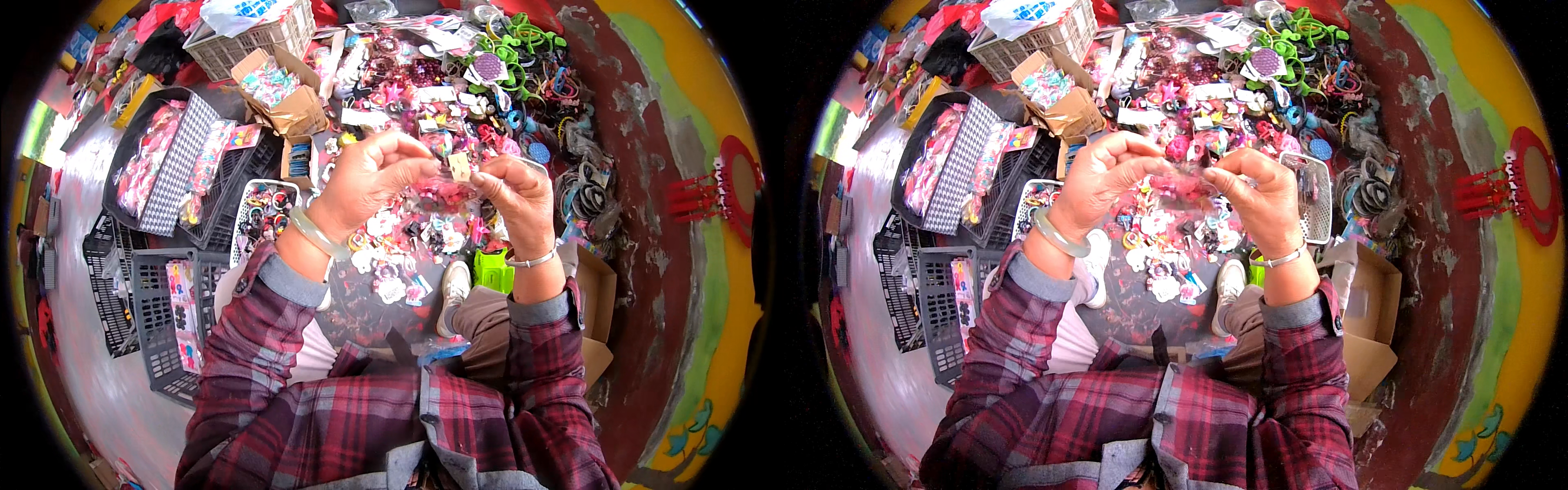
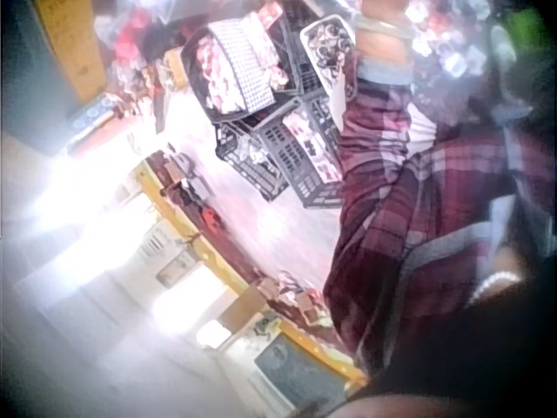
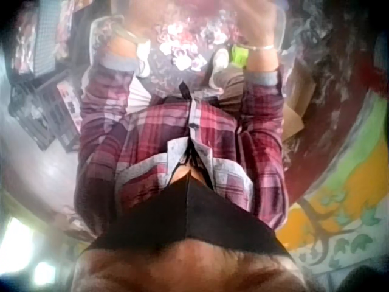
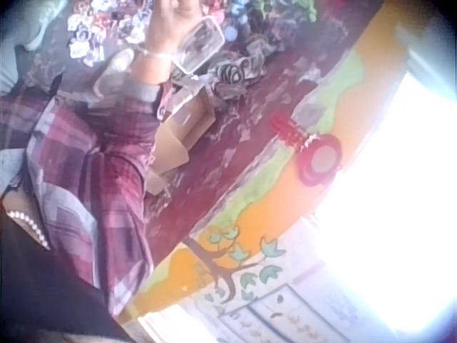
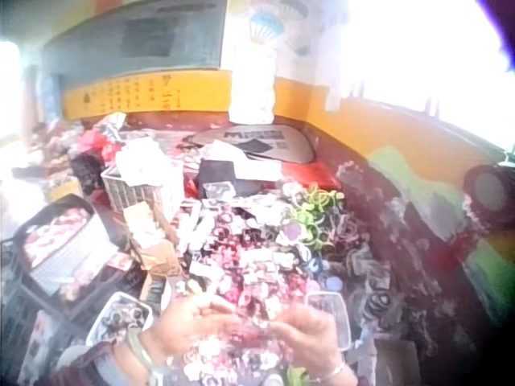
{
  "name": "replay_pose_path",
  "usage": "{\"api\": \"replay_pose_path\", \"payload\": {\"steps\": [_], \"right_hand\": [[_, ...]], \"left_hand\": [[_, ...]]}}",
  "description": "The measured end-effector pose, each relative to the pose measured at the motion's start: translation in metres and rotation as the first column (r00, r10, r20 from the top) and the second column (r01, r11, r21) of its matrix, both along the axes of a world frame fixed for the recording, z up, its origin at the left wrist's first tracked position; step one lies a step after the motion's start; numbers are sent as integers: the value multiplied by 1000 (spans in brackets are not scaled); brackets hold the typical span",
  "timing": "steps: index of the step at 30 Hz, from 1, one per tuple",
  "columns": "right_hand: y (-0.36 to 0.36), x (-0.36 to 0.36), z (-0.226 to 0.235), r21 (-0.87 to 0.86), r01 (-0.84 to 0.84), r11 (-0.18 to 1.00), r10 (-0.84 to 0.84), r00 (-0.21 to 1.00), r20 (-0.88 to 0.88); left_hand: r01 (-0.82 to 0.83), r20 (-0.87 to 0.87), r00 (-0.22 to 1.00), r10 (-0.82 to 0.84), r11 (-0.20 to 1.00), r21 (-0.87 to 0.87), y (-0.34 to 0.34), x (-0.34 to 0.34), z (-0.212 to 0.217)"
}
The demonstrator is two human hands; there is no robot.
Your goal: The person sits on the floor surrounded by baskets of hair accessories and sorts them by hand. They pick up small plastic bags containing hair clips, open them, and place the contents into a cardboard box.
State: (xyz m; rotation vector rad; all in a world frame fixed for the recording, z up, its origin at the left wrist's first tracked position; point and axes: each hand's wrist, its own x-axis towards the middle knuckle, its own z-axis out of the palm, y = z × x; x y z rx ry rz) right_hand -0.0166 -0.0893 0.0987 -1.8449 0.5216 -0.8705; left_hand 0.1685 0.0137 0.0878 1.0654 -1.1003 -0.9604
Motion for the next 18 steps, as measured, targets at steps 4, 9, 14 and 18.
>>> {"api": "replay_pose_path", "payload": {"steps": [4,9,14,18], "right_hand": [[9,6,2,-99,-91,991,75,985,-155],[8,9,-4,-166,-157,973,126,974,-186],[6,7,-8,351,105,930,-79,993,-89],[-11,3,-28,680,78,729,-219,968,123]], "left_hand": [[122,446,890,-97,992,-28,-1,5,-2],[318,42,941,-335,921,225,5,-4,-17],[259,132,946,-296,935,242,1,1,-13],[68,-389,920,43,961,269,-4,-1,-14]]}}
